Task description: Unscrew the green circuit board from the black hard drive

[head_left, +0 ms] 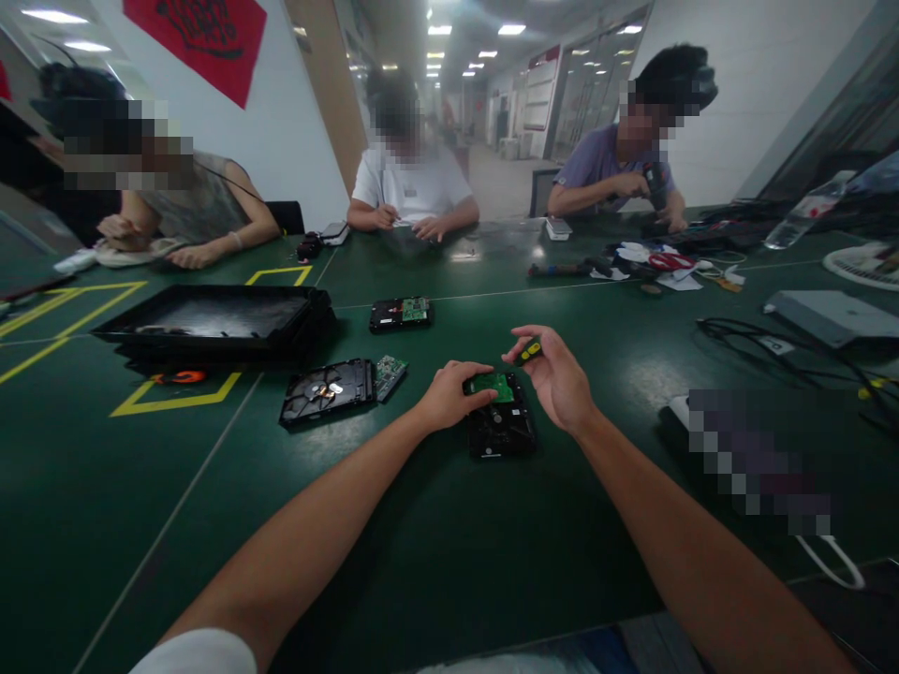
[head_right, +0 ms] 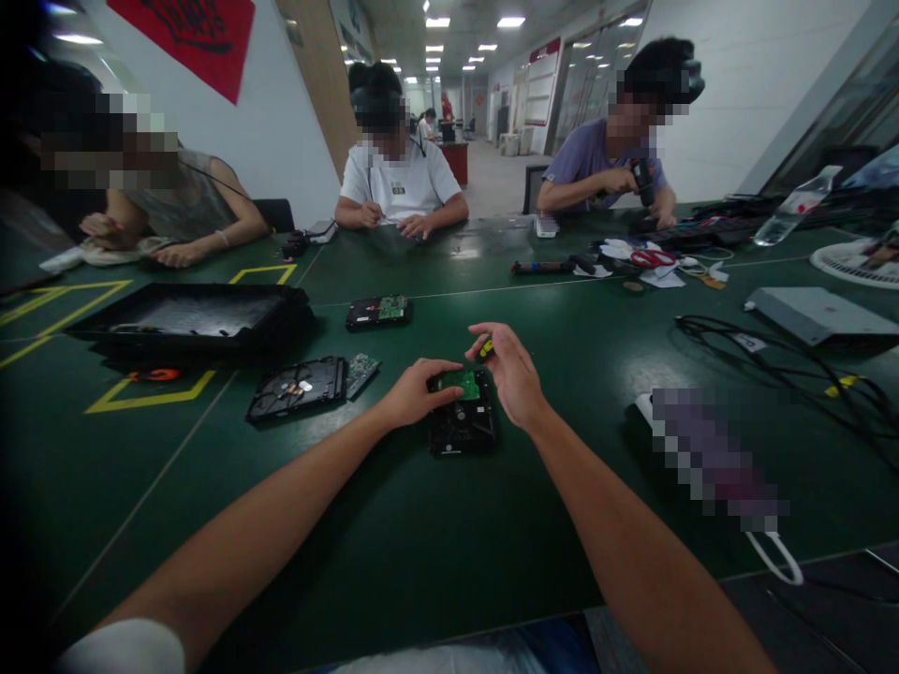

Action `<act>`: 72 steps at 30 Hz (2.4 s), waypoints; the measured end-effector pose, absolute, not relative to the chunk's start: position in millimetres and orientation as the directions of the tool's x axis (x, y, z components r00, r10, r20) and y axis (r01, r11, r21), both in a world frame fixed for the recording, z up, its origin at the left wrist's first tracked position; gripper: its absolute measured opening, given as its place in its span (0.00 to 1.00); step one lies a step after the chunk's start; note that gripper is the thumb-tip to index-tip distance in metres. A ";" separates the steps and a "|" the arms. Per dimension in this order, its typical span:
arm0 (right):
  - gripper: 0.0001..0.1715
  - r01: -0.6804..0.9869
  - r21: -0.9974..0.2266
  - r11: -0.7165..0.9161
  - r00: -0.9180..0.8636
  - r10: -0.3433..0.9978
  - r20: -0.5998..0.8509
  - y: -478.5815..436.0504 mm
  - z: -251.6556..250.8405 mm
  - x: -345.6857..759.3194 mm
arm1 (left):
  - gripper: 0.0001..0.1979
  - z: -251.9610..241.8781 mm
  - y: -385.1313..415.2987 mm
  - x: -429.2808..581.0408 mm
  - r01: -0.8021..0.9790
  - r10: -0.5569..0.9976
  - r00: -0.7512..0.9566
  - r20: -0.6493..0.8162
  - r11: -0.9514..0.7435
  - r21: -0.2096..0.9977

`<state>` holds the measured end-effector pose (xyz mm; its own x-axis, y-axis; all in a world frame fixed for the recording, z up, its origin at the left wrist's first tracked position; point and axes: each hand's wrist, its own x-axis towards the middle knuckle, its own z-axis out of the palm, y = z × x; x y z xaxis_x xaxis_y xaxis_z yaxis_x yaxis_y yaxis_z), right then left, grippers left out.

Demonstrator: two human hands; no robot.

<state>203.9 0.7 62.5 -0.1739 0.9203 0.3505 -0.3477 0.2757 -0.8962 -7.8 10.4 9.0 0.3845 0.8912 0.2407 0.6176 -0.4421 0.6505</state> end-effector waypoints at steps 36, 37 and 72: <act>0.15 -0.268 -0.900 0.342 -0.186 0.899 0.397 4.4 54.6 208.5 | 0.25 8.9 10.8 -8.1 0.619 0.884 0.390 0.256 -0.458 0.638; 0.15 -0.252 -0.904 0.346 -0.189 0.898 0.397 4.2 54.7 208.9 | 0.25 8.4 11.1 -8.1 0.618 0.884 0.389 0.258 -0.458 0.639; 0.19 -0.405 -0.878 0.257 -0.150 0.928 0.341 1.1 59.7 204.1 | 0.24 8.7 9.9 -9.0 0.623 0.887 0.390 0.247 -0.452 0.639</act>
